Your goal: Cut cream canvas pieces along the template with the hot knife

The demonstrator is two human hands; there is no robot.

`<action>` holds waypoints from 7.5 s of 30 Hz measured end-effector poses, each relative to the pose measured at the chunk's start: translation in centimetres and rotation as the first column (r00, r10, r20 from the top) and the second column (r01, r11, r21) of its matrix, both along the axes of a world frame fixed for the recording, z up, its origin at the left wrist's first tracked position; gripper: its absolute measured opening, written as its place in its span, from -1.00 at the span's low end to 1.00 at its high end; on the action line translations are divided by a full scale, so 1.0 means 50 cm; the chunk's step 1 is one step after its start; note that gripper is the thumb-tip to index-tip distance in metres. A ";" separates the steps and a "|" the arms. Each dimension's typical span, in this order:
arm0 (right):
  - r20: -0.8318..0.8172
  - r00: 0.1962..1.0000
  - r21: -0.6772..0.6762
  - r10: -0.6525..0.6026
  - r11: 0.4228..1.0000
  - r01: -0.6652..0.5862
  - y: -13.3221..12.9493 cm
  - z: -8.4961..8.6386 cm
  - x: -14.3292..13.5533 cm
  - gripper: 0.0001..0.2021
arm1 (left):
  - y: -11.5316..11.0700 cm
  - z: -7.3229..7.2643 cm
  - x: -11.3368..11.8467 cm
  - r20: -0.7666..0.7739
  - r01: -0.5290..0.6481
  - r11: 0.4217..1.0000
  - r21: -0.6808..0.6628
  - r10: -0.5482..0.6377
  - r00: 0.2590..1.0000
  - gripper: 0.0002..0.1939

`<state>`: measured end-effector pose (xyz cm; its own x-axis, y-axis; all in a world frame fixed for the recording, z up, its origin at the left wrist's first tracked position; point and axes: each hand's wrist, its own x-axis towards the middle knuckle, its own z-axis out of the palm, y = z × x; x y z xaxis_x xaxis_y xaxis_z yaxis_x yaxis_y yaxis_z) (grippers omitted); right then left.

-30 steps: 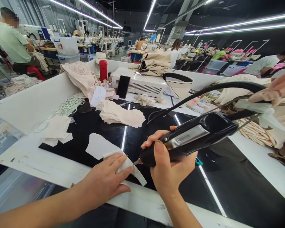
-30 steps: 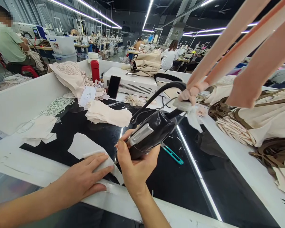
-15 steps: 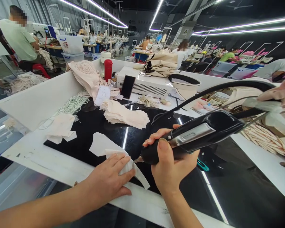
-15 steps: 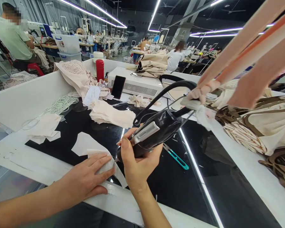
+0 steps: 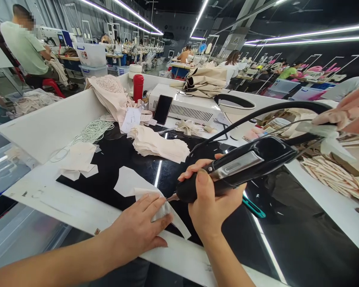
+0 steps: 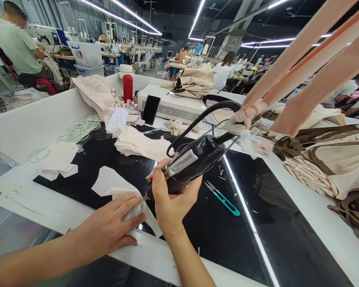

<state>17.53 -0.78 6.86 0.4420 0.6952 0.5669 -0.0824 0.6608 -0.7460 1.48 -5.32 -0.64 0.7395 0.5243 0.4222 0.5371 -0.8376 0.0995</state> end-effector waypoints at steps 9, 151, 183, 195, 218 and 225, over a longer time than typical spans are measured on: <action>0.014 1.000 -0.024 0.001 1.000 -0.001 0.016 0.005 0.010 -0.67 | 0.024 0.035 -0.022 -0.030 0.005 1.000 0.002 -0.005 1.000 -0.70; -0.037 0.998 -0.022 0.050 0.998 -0.051 -0.033 0.019 0.032 -0.64 | 0.095 0.029 -0.026 0.003 0.199 0.980 -0.013 -0.199 0.980 -0.68; -0.054 0.999 -0.065 -0.005 0.998 0.001 0.003 0.016 0.006 -0.61 | 0.091 0.032 -0.022 0.051 0.192 0.980 -0.054 -0.190 0.981 -0.70; -0.044 0.999 -0.062 0.025 0.998 -0.028 -0.003 0.009 0.012 -0.57 | 0.230 0.057 -0.035 -0.033 0.431 0.888 -0.162 -0.442 0.897 -0.71; -0.028 1.000 -0.039 0.003 0.999 -0.004 -0.004 0.017 0.011 -0.60 | 0.202 0.072 -0.063 -0.169 0.369 0.924 -0.101 -0.382 0.909 -0.69; -0.019 1.000 -0.056 0.004 0.998 -0.006 -0.005 0.019 0.011 -0.62 | 0.194 0.071 -0.056 -0.183 0.377 0.924 -0.061 -0.382 0.906 -0.67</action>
<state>18.08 -1.03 7.81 0.4486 0.7279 0.5186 -0.0998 0.6175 -0.7802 -1.33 4.37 2.92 0.9489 0.1968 0.2469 0.1901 -0.9805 0.0506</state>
